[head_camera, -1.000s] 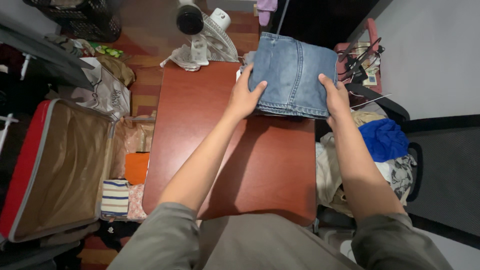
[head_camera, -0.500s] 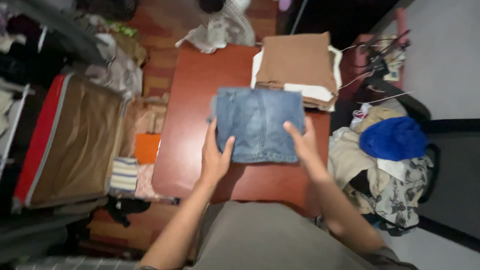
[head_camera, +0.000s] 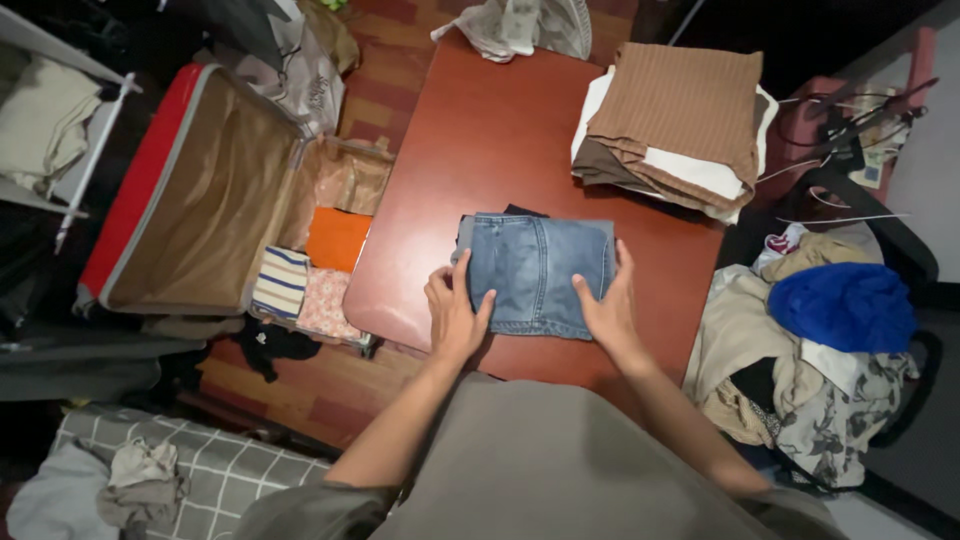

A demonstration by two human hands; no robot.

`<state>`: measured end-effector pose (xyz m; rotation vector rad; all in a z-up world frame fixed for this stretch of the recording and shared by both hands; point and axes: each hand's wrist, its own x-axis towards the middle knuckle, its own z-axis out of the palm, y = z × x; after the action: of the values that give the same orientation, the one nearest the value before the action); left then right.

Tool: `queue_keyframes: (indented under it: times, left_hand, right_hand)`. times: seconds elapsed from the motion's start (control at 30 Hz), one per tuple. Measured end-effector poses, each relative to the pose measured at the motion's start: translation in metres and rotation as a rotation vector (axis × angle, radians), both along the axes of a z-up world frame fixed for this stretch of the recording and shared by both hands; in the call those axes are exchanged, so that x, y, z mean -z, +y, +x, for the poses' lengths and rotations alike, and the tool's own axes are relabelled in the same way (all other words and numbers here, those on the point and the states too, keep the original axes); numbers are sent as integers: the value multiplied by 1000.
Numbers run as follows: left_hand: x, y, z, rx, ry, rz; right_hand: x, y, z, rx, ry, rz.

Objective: The person folds various clothing items on a table and places them into an open suitcase. The items handled include a maroon striped shirt, a green patterned garment, a striped towel, denim jeans, a brown top, a white top, and a blue top.

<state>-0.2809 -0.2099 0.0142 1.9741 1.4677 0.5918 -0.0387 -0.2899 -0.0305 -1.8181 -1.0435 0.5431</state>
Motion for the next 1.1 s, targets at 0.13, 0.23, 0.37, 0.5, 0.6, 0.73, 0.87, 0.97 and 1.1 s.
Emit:
queue_keyframes:
  times: [0.13, 0.23, 0.37, 0.5, 0.6, 0.73, 0.87, 0.97, 1.1]
  left_hand:
    - [7, 6, -2, 78, -201, 86]
    - [22, 18, 0, 56, -245, 57]
    - [49, 40, 1, 0, -300, -34]
    - [66, 59, -3, 91, -366, -105]
    - [65, 64, -4, 124, -380, -193]
    - [60, 66, 1, 73, -433, -342]
    - [59, 69, 2, 95, -487, -359]
    - [61, 70, 4, 98, -452, -339]
    - [70, 69, 6, 121, -522, -334]
  right_hand:
    - [-22, 0, -3, -49, -143, -121]
    - [-31, 0, -4, -56, -116, -184]
    - [-33, -3, -1, -81, -138, -159]
    - [-30, 1, 5, -138, -146, -135]
    - [-29, 5, 10, -153, -32, -195]
    - [-24, 11, 16, -176, 45, -182]
    - [-15, 17, 19, -181, 172, -147]
    - [-16, 19, 20, -135, 224, -228]
    - [-16, 16, 19, -91, 279, -237]
